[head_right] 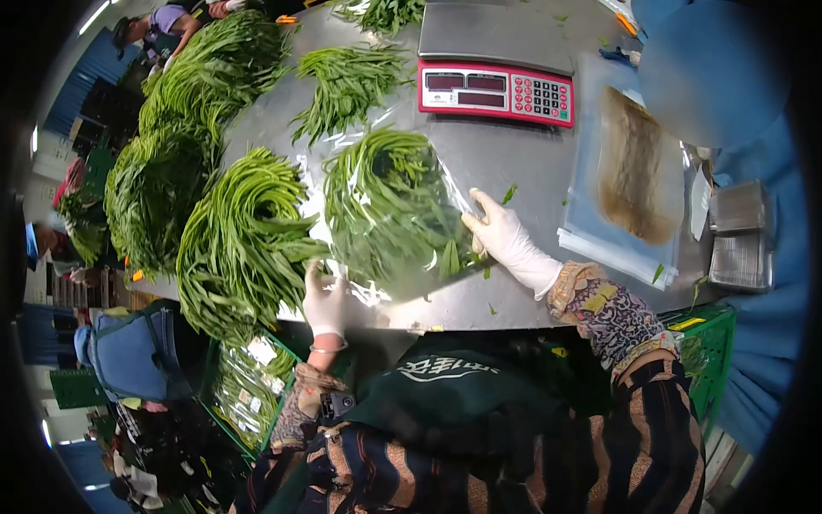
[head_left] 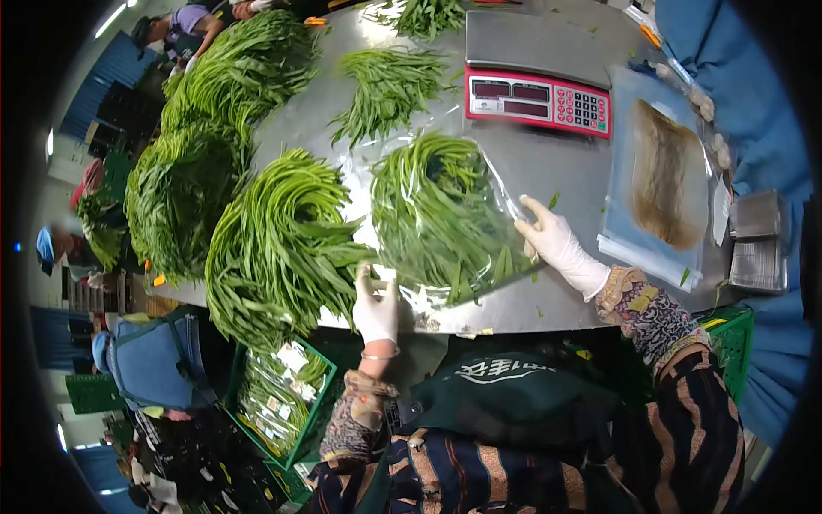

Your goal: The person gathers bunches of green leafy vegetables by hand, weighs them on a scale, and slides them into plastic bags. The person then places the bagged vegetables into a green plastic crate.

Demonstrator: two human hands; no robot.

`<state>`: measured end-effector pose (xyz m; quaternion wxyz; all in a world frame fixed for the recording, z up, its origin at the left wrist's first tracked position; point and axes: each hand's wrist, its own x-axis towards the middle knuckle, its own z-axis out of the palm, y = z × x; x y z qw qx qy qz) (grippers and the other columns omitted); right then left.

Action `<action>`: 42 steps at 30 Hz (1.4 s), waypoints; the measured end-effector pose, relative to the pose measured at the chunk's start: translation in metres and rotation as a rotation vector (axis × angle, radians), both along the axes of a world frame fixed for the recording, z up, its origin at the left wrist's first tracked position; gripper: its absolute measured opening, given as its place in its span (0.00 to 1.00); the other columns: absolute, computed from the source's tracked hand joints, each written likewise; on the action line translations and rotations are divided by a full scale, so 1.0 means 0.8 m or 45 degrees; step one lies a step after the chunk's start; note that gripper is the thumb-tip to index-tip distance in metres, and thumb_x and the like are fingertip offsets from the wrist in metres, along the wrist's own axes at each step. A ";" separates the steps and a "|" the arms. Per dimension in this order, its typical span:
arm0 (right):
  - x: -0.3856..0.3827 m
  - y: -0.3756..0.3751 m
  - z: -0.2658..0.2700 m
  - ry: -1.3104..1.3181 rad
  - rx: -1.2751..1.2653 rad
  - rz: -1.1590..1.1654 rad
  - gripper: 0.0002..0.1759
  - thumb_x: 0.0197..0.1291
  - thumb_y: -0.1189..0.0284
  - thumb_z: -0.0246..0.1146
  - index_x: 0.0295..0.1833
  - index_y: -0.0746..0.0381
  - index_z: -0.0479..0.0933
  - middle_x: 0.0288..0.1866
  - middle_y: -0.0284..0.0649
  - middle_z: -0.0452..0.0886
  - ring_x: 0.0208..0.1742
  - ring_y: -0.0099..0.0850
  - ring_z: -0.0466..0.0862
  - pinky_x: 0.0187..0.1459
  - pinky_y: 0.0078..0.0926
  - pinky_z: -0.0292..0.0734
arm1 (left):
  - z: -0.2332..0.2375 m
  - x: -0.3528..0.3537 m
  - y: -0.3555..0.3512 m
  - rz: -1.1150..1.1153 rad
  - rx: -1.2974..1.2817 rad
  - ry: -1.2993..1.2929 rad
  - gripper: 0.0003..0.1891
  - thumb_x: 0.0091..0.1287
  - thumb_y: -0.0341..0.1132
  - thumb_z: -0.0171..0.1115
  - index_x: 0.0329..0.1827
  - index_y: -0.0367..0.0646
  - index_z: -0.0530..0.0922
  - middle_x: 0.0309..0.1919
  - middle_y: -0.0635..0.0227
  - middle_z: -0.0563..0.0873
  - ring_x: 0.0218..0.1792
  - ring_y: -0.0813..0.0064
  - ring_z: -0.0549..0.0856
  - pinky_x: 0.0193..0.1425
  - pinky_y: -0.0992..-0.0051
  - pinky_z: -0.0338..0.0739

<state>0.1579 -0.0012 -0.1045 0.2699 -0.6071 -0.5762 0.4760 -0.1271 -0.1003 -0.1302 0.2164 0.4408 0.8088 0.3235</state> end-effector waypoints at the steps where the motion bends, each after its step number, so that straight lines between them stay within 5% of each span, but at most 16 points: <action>1: -0.002 0.006 0.004 0.058 -0.258 0.022 0.15 0.64 0.64 0.58 0.47 0.66 0.76 0.17 0.35 0.76 0.15 0.21 0.75 0.17 0.19 0.66 | 0.002 -0.002 0.008 -0.102 0.194 0.248 0.27 0.59 0.32 0.64 0.63 0.38 0.67 0.41 0.53 0.82 0.41 0.56 0.82 0.46 0.64 0.77; 3: -0.002 0.020 0.010 0.442 -0.838 0.105 0.16 0.62 0.65 0.61 0.48 0.66 0.76 0.16 0.31 0.74 0.13 0.17 0.69 0.12 0.13 0.55 | -0.011 -0.022 0.022 -0.414 0.489 0.640 0.31 0.57 0.28 0.62 0.66 0.39 0.65 0.60 0.49 0.71 0.58 0.49 0.73 0.60 0.60 0.69; 7: -0.047 0.013 0.065 1.471 -1.063 0.057 0.12 0.62 0.64 0.62 0.46 0.58 0.73 0.24 0.24 0.72 0.19 0.12 0.70 0.16 0.09 0.63 | -0.007 -0.043 0.059 -0.833 0.641 0.530 0.24 0.61 0.29 0.57 0.62 0.39 0.68 0.61 0.48 0.69 0.60 0.55 0.71 0.60 0.63 0.68; 9: -0.063 0.008 0.141 1.713 -0.741 0.237 0.21 0.63 0.55 0.58 0.54 0.59 0.73 0.44 0.34 0.79 0.42 0.21 0.78 0.40 0.18 0.73 | 0.002 -0.023 0.089 -0.928 0.625 0.344 0.22 0.61 0.30 0.58 0.60 0.38 0.69 0.58 0.50 0.71 0.57 0.57 0.72 0.57 0.64 0.69; 11: -0.046 0.001 0.179 1.821 -0.571 0.327 0.15 0.62 0.55 0.60 0.39 0.57 0.74 0.32 0.32 0.80 0.27 0.18 0.74 0.23 0.15 0.64 | 0.007 0.019 0.120 -1.043 0.525 0.168 0.20 0.61 0.31 0.58 0.57 0.37 0.70 0.55 0.52 0.72 0.54 0.59 0.73 0.55 0.65 0.70; 14: -0.004 -0.032 0.207 2.343 -0.250 0.390 0.19 0.61 0.55 0.61 0.42 0.62 0.77 0.30 0.35 0.82 0.31 0.23 0.80 0.26 0.16 0.70 | 0.013 0.109 0.150 -1.327 0.327 -0.054 0.18 0.62 0.32 0.59 0.54 0.37 0.72 0.50 0.55 0.75 0.49 0.63 0.74 0.51 0.66 0.71; 22: 0.191 -0.221 0.269 1.848 0.732 -0.150 0.20 0.69 0.59 0.51 0.35 0.64 0.78 0.35 0.43 0.84 0.33 0.27 0.80 0.34 0.21 0.72 | 0.051 0.405 0.086 -2.121 -0.252 -0.367 0.13 0.62 0.36 0.60 0.44 0.34 0.78 0.36 0.63 0.81 0.37 0.73 0.77 0.41 0.70 0.74; 26: 0.321 -0.354 0.248 2.151 1.179 -0.348 0.12 0.67 0.63 0.54 0.45 0.60 0.74 0.38 0.33 0.78 0.34 0.21 0.78 0.33 0.19 0.72 | 0.071 0.557 -0.014 -2.355 -0.312 -0.542 0.13 0.62 0.38 0.61 0.39 0.33 0.80 0.30 0.66 0.84 0.31 0.78 0.79 0.36 0.72 0.75; 27: 0.345 -0.389 0.243 2.212 1.341 -0.453 0.11 0.69 0.64 0.51 0.45 0.60 0.73 0.38 0.30 0.76 0.34 0.19 0.76 0.33 0.18 0.69 | 0.086 0.588 -0.060 -2.311 -0.054 -0.792 0.13 0.62 0.37 0.62 0.26 0.36 0.80 0.18 0.72 0.80 0.21 0.80 0.75 0.27 0.76 0.71; 28: 0.367 -0.423 0.236 2.234 1.509 -0.593 0.11 0.70 0.65 0.49 0.45 0.59 0.72 0.39 0.27 0.74 0.34 0.16 0.73 0.34 0.17 0.66 | 0.116 0.607 -0.090 -2.390 -0.275 -0.747 0.17 0.60 0.39 0.67 0.43 0.33 0.81 0.33 0.53 0.85 0.33 0.74 0.82 0.39 0.73 0.74; 29: 0.394 -0.461 0.214 1.899 1.656 -0.923 0.11 0.71 0.67 0.48 0.49 0.61 0.71 0.40 0.28 0.75 0.35 0.16 0.74 0.35 0.16 0.67 | 0.042 0.645 -0.111 -2.451 -0.448 -0.857 0.20 0.59 0.41 0.68 0.45 0.31 0.79 0.34 0.50 0.85 0.34 0.72 0.82 0.40 0.72 0.74; 33: 0.486 -0.611 0.074 1.930 1.907 -1.596 0.15 0.67 0.73 0.54 0.57 0.64 0.69 0.40 0.31 0.77 0.35 0.18 0.75 0.35 0.14 0.70 | 0.056 0.709 -0.204 -2.704 -0.547 -0.256 0.27 0.58 0.48 0.67 0.48 0.29 0.76 0.39 0.46 0.84 0.42 0.60 0.83 0.50 0.69 0.74; 36: 0.514 -0.685 -0.023 1.778 1.934 -2.101 0.18 0.68 0.70 0.52 0.61 0.64 0.67 0.58 0.42 0.75 0.57 0.29 0.76 0.58 0.23 0.70 | 0.018 0.736 -0.246 -2.766 -1.029 -0.349 0.37 0.56 0.53 0.66 0.57 0.28 0.71 0.43 0.47 0.84 0.46 0.54 0.83 0.50 0.67 0.76; 38: 0.509 -0.667 -0.013 1.115 1.380 -2.684 0.23 0.70 0.62 0.48 0.67 0.58 0.62 0.68 0.43 0.66 0.68 0.33 0.66 0.67 0.31 0.58 | -0.065 0.753 -0.271 -2.804 -0.776 -0.198 0.37 0.54 0.52 0.67 0.58 0.28 0.70 0.42 0.46 0.84 0.45 0.55 0.84 0.48 0.67 0.76; 39: 0.505 -0.663 -0.015 0.717 0.956 -2.622 0.29 0.70 0.56 0.46 0.73 0.54 0.54 0.75 0.41 0.52 0.75 0.35 0.51 0.72 0.36 0.43 | -0.078 0.757 -0.276 -2.771 -0.756 -0.162 0.37 0.54 0.51 0.67 0.58 0.29 0.69 0.42 0.47 0.83 0.45 0.55 0.84 0.48 0.67 0.76; 42: 0.513 -0.656 -0.108 -0.422 0.289 -2.114 0.29 0.69 0.57 0.48 0.72 0.56 0.57 0.73 0.47 0.55 0.74 0.42 0.53 0.71 0.37 0.46 | -0.047 0.749 -0.268 -2.688 -0.912 -0.052 0.36 0.54 0.50 0.65 0.60 0.33 0.66 0.45 0.47 0.82 0.48 0.53 0.82 0.51 0.65 0.75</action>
